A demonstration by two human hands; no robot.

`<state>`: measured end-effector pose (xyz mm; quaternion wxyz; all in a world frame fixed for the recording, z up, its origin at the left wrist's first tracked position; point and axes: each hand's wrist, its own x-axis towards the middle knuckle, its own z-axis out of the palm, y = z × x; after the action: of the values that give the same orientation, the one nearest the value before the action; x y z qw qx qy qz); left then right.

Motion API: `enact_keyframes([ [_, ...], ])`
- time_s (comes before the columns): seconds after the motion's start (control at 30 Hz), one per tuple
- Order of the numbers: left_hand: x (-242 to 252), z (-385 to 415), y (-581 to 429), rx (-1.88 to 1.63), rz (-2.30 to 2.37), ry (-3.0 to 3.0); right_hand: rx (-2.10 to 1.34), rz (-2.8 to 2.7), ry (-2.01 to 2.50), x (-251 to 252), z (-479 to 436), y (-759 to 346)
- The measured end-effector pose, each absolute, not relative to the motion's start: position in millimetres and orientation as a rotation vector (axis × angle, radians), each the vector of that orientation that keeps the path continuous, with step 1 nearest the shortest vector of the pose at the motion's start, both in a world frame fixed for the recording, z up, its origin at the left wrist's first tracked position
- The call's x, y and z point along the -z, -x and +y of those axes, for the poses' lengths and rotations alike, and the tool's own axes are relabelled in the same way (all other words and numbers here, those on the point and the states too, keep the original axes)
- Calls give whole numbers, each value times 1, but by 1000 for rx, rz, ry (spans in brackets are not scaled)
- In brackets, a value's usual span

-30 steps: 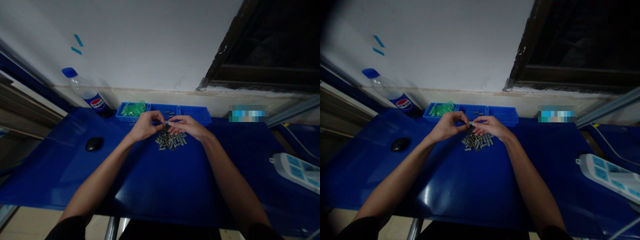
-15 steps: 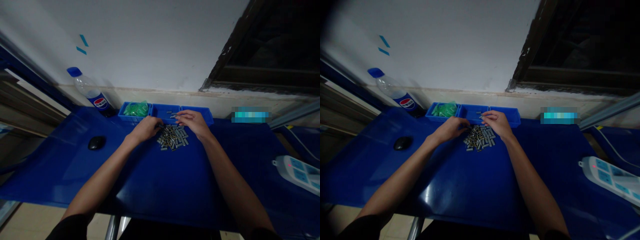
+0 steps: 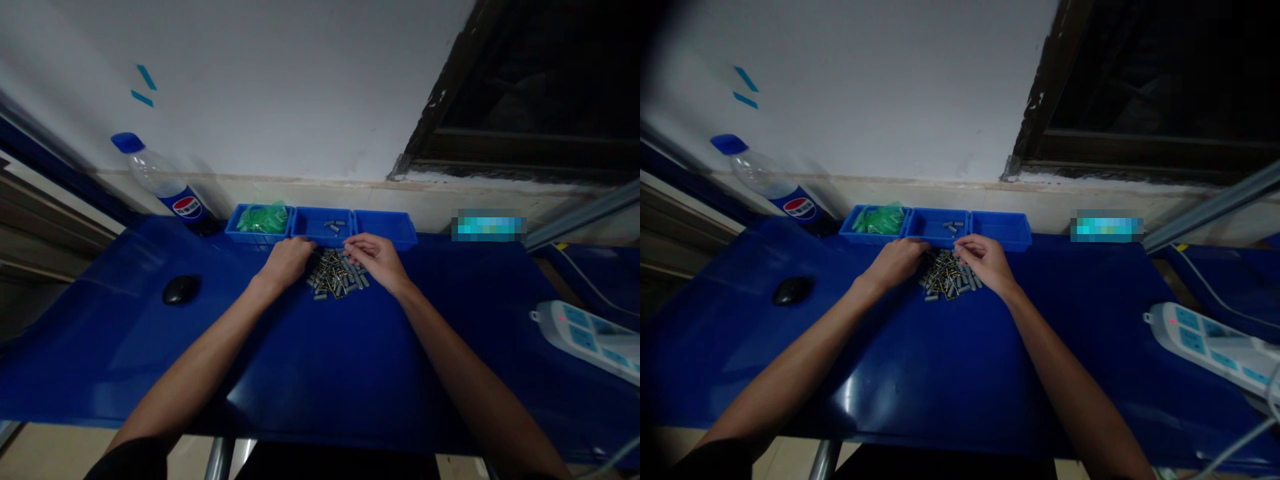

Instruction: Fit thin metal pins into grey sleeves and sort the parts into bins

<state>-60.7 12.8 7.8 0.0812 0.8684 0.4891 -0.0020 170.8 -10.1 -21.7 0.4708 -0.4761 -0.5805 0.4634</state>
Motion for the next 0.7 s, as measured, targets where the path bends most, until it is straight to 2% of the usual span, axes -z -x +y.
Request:
enact_keyframes([
  [0.43,-5,13,57,87,1531,-2644,-991,-1301,1051,52,-17,-178],
  [0.7,-6,14,60,-21,1469,-2677,-971,-1318,1109,57,-23,-177],
])
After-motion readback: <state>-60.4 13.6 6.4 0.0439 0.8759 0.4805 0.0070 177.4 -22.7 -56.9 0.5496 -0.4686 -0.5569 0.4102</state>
